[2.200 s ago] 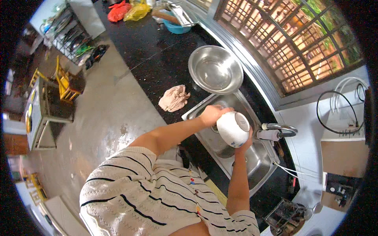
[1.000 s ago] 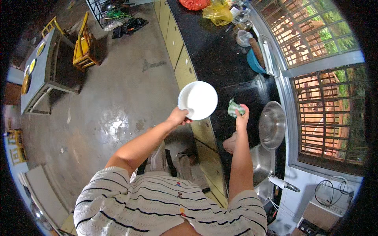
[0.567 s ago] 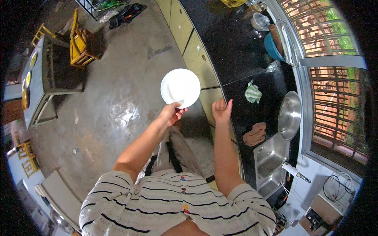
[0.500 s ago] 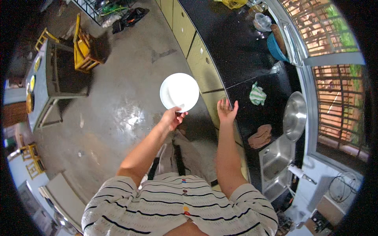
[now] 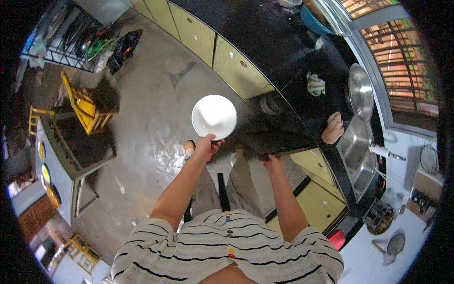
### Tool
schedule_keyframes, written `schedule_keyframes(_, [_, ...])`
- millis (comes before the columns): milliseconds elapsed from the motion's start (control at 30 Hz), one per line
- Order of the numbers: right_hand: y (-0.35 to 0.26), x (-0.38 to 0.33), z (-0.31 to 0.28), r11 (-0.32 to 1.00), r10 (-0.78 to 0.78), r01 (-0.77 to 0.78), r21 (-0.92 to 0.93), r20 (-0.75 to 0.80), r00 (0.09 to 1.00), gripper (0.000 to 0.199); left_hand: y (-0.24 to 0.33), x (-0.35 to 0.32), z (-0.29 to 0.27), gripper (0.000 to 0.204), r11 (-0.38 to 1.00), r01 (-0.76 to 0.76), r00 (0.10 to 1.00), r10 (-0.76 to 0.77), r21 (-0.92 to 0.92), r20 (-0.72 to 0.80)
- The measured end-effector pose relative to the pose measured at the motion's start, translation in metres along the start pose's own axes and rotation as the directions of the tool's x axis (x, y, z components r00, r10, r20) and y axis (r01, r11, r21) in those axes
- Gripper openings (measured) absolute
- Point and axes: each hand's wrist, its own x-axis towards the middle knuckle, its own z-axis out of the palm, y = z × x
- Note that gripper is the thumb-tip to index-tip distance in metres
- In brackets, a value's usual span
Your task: The person stirs white rice in a wok on a gas stove using a spatula. After cooking, the person moves to the sink, washes a white bowl and a metal bowl with a sponge under running water, and places the clean white bowl into a cabinet.
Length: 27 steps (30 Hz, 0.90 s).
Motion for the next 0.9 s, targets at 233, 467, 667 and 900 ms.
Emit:
schedule_keyframes(233, [0.033, -0.059, 0.034, 0.403, -0.612, -0.19, -0.895, -0.418, 0.671, 0.091, 0.009, -0.02, -0.029, 0.035, 0.986, -0.08, 0.995, 0.088, 0.148, -0.051])
schedule_keyframes(467, [-0.106, 0.201, 0.131, 0.807, -0.582, 0.498, -0.319, -0.284, 0.762, 0.086, -0.01, 0.027, -0.068, 0.032, 0.978, -0.003, 0.999, 0.011, 0.21, -0.034])
schedule_keyframes(667, [-0.077, 0.183, 0.166, 0.487, -0.871, 0.742, -0.46, -0.2, 0.448, 0.036, -0.053, 0.048, -0.085, 0.03, 0.977, 0.005, 0.997, 0.011, 0.213, -0.076])
schedule_keyframes(900, [0.003, 0.056, 0.269, 0.149, -0.811, 0.847, -0.511, 0.426, 0.4, 0.031, -0.083, 0.054, -0.083, 0.026, 0.956, 0.084, 0.992, -0.053, 0.282, -0.115])
